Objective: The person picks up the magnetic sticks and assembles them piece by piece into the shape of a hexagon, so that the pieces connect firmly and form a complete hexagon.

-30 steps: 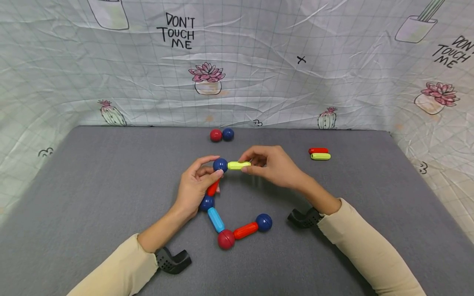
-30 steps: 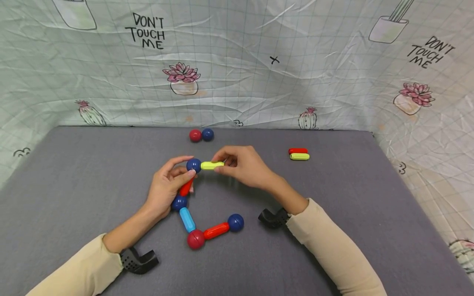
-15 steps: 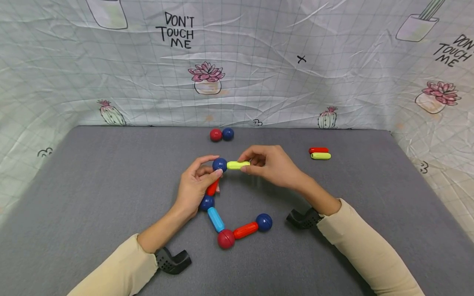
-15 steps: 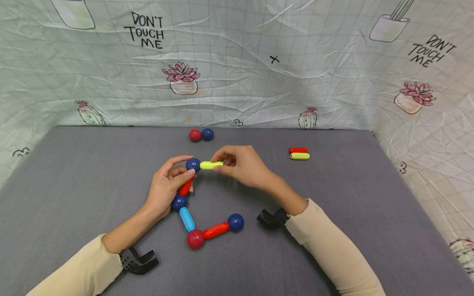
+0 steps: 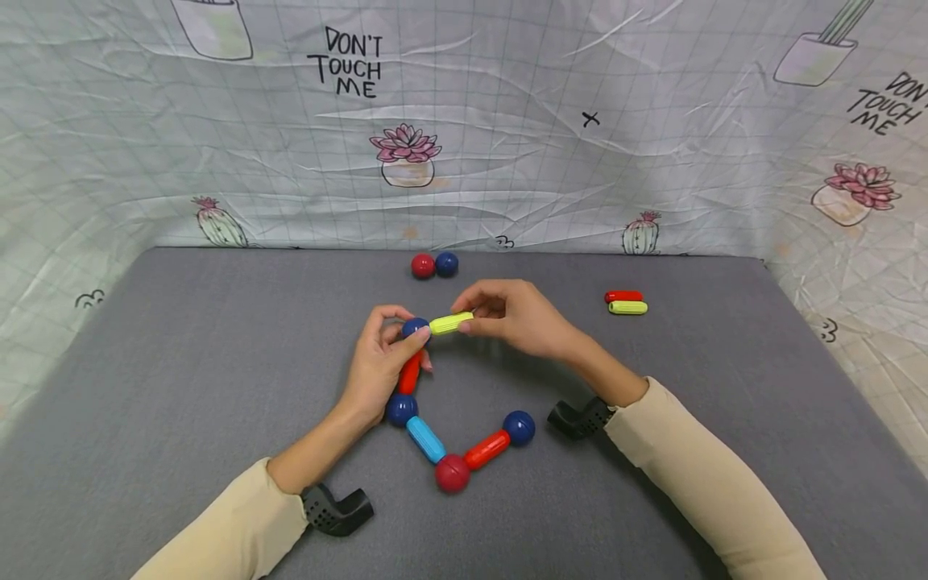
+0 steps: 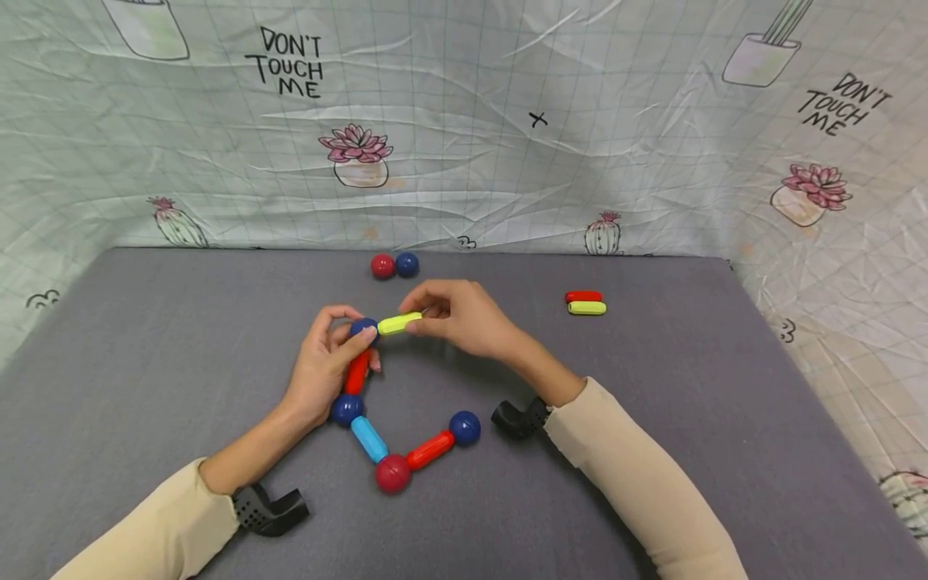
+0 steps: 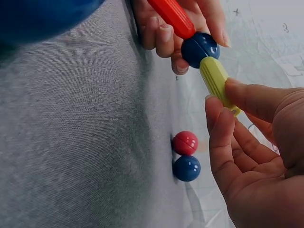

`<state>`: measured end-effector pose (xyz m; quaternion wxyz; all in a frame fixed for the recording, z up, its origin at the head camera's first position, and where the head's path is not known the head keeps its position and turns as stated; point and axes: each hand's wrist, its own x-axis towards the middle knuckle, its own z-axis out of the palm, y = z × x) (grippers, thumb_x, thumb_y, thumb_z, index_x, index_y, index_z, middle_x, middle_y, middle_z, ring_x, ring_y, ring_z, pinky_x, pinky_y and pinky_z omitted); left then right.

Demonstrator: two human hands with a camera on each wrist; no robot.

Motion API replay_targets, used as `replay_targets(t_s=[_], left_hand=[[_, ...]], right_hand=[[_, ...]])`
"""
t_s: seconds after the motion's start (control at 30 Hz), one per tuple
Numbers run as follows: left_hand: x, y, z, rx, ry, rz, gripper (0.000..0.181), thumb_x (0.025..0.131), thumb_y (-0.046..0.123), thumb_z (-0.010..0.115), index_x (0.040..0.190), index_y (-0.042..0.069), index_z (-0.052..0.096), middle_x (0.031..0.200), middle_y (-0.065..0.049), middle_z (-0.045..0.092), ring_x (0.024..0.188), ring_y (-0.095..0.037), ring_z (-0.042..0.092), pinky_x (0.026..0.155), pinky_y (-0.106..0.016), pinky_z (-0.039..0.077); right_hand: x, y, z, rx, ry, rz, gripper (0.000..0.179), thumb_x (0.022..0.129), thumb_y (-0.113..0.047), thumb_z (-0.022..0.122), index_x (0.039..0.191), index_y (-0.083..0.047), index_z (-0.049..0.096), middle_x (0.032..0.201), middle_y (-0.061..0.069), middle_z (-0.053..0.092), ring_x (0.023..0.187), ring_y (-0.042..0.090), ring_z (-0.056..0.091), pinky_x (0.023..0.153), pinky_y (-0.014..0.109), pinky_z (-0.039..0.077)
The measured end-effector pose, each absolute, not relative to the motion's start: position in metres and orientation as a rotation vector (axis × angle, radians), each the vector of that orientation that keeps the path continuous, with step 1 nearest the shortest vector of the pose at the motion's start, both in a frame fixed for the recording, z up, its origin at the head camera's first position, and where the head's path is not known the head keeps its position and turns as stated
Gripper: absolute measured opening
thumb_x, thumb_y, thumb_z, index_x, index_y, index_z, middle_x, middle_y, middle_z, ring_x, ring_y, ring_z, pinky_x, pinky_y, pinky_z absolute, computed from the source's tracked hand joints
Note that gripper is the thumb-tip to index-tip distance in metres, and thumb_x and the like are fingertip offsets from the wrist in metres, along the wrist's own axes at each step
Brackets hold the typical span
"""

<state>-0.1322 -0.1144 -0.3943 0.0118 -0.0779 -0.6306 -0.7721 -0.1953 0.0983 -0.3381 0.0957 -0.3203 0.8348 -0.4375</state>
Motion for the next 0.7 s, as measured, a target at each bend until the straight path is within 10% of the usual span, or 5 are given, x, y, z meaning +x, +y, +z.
replay_targets(t_s=[0.7], left_hand=[[-0.132,-0.115,-0.394,-0.168,-1.92,-2.296,0.024,0.091,0.0,0.063,0.102,-0.002,0.041,0.07,-0.01,0.053,0.054,-0.015,0.053,0.051,-0.023,0.047]], right_hand=[[-0.205,0.076,-0.341,-0.904,2.347,-1.389,0.023,0.087,-0.007,0.07,0.11,-0.002,0.066,0.106,0.002,0.065,0.09,0.014,0.067,0.072,0.03,0.054]])
